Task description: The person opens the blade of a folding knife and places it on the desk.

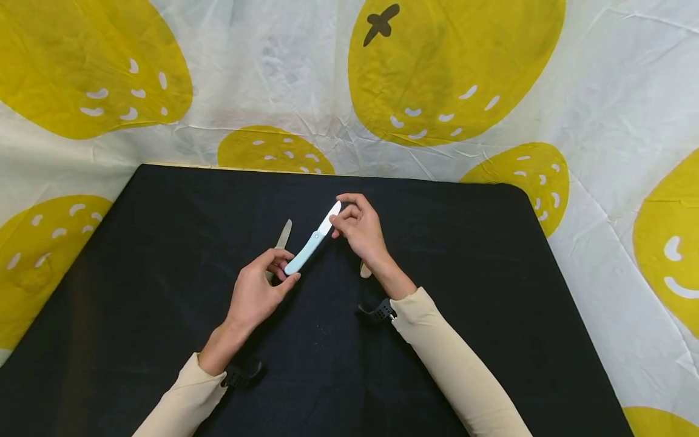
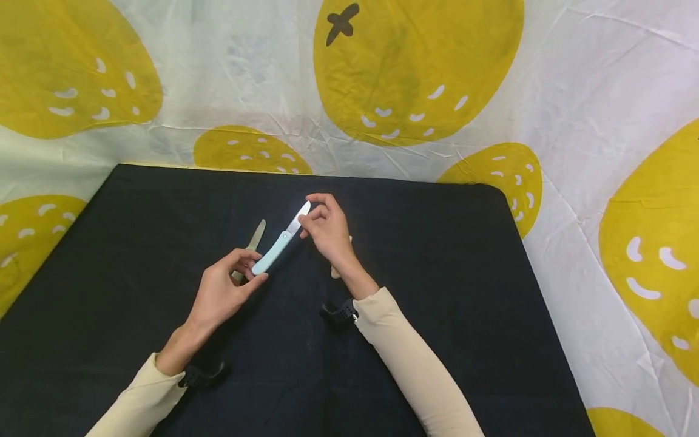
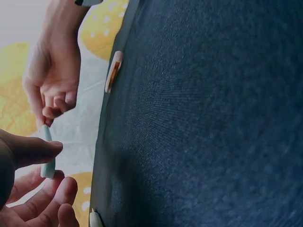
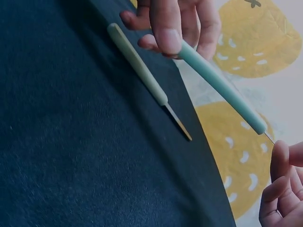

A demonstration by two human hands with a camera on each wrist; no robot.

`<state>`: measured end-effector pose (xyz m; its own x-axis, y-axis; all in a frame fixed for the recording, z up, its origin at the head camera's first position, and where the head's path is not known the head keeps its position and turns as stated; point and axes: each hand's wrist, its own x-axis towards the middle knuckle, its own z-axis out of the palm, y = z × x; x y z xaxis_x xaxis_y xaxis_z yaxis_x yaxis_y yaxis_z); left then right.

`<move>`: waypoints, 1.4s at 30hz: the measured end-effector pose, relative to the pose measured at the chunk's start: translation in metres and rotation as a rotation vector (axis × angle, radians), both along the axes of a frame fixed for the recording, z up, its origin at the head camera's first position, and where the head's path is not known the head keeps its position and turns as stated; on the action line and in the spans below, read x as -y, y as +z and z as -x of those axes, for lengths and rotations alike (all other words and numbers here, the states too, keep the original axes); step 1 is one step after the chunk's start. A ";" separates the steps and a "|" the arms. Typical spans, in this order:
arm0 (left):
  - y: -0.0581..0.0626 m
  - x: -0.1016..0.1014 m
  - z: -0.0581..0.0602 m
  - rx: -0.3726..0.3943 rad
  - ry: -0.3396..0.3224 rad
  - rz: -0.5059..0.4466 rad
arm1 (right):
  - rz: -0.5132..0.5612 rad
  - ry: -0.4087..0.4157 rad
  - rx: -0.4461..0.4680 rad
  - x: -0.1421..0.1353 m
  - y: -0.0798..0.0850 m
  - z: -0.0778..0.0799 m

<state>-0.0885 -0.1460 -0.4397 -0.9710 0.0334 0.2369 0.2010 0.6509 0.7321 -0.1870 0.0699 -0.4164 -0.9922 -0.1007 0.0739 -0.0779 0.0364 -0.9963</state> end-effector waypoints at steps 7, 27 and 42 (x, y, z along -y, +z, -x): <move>-0.001 -0.002 -0.002 0.025 -0.003 0.035 | -0.044 0.034 -0.009 0.002 -0.004 0.007; -0.002 -0.006 -0.006 0.094 0.039 0.144 | -0.384 0.196 -0.016 0.002 -0.014 0.022; -0.005 -0.007 -0.007 0.038 0.054 0.224 | -0.570 0.222 0.007 0.004 -0.013 0.028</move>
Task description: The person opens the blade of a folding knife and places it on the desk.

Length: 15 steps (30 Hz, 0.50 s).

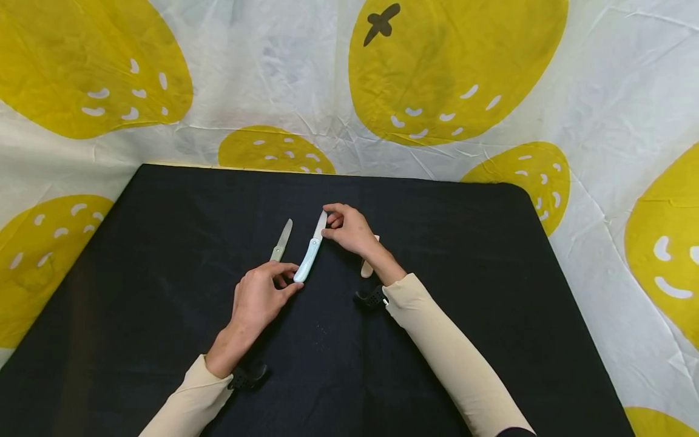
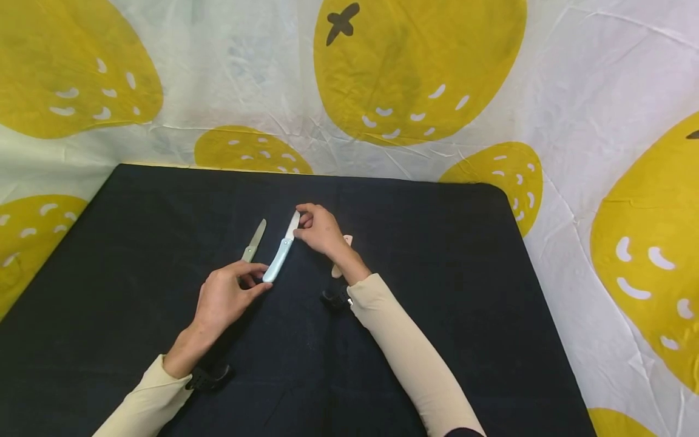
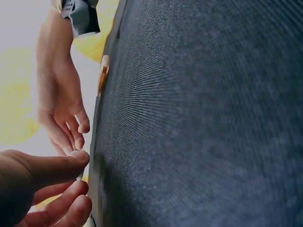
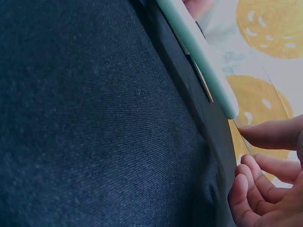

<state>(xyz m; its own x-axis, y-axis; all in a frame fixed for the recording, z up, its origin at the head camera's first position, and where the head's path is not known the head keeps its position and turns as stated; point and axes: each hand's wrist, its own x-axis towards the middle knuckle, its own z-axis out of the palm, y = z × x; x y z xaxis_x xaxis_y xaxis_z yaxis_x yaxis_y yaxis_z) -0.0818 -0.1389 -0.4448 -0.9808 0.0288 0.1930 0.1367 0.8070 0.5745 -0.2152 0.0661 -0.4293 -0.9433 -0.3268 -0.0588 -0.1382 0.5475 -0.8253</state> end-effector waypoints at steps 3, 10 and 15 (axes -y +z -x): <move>-0.001 -0.001 0.000 -0.006 -0.002 0.021 | -0.031 0.009 0.006 0.001 -0.001 0.001; -0.004 -0.002 0.001 -0.030 -0.020 0.065 | -0.073 0.031 0.024 0.002 -0.008 0.005; -0.006 -0.002 0.002 -0.028 -0.022 0.109 | -0.094 0.035 0.034 0.002 -0.011 0.006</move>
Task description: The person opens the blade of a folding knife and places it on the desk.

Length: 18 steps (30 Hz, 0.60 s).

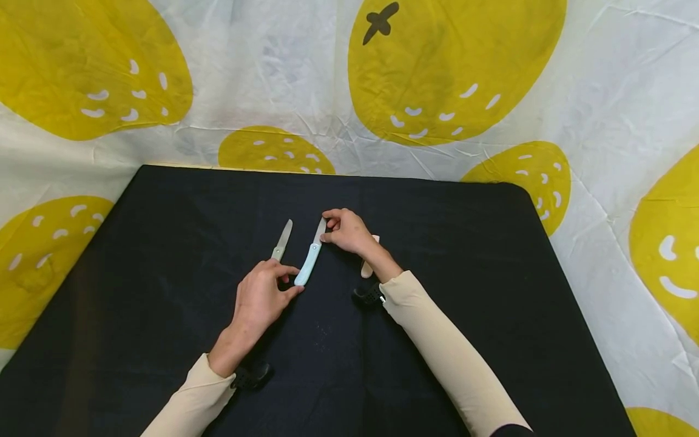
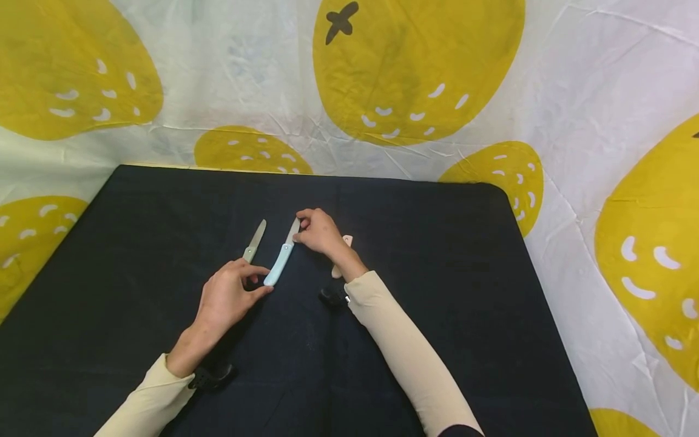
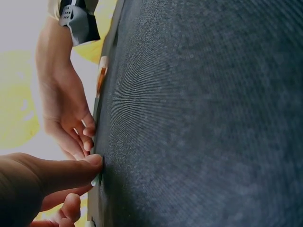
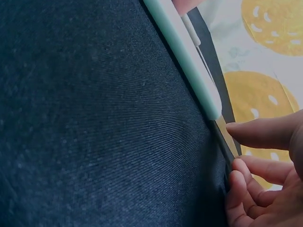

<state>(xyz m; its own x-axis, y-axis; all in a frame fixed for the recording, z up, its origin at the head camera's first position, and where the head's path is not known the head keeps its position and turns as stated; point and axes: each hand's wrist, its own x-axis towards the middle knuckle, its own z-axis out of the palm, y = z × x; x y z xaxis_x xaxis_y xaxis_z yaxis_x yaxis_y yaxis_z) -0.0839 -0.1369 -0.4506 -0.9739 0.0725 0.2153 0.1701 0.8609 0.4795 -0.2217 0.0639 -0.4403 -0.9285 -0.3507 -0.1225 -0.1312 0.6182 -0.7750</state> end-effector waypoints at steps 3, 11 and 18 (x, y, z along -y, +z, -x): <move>0.001 0.000 0.001 0.000 -0.007 0.013 | -0.014 0.012 -0.002 0.000 0.001 0.001; 0.002 -0.001 0.002 0.012 -0.022 0.035 | -0.054 0.044 0.000 -0.001 0.004 0.001; 0.002 -0.005 -0.001 -0.035 -0.023 0.016 | -0.038 0.023 -0.001 -0.005 0.008 -0.006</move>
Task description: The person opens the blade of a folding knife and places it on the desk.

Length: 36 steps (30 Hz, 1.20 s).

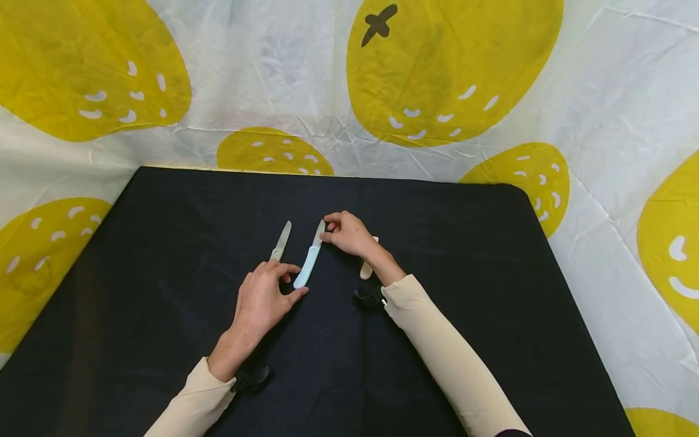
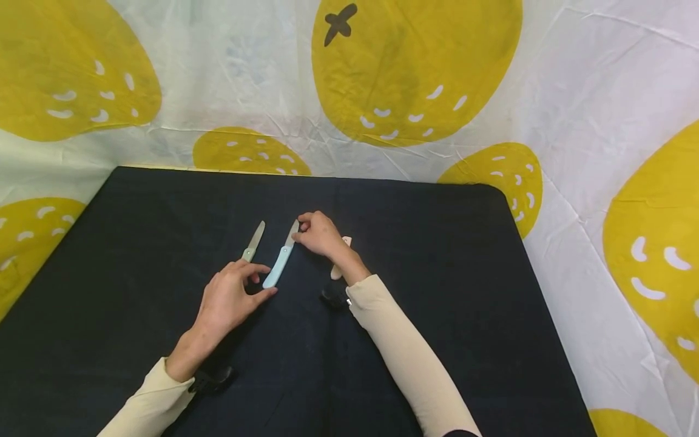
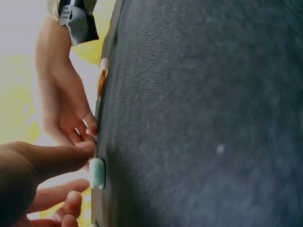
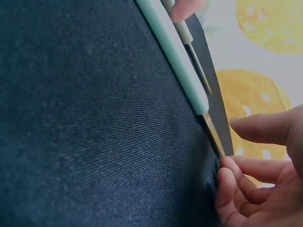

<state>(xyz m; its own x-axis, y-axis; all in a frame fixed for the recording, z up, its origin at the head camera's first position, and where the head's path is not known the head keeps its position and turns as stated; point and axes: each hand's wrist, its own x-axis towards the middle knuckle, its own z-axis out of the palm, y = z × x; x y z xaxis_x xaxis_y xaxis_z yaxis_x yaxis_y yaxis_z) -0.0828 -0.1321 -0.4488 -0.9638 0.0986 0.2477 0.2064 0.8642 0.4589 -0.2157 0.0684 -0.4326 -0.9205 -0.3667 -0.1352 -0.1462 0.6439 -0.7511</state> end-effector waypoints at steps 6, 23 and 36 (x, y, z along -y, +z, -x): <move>0.000 -0.009 0.001 -0.064 -0.031 -0.077 | 0.020 -0.036 -0.034 -0.009 0.006 -0.009; 0.006 -0.048 0.005 0.001 -0.131 -0.132 | -0.015 -0.107 -0.129 -0.055 0.016 -0.024; 0.007 -0.073 0.015 0.119 -0.176 -0.112 | -0.118 -0.089 -0.071 -0.074 0.010 -0.023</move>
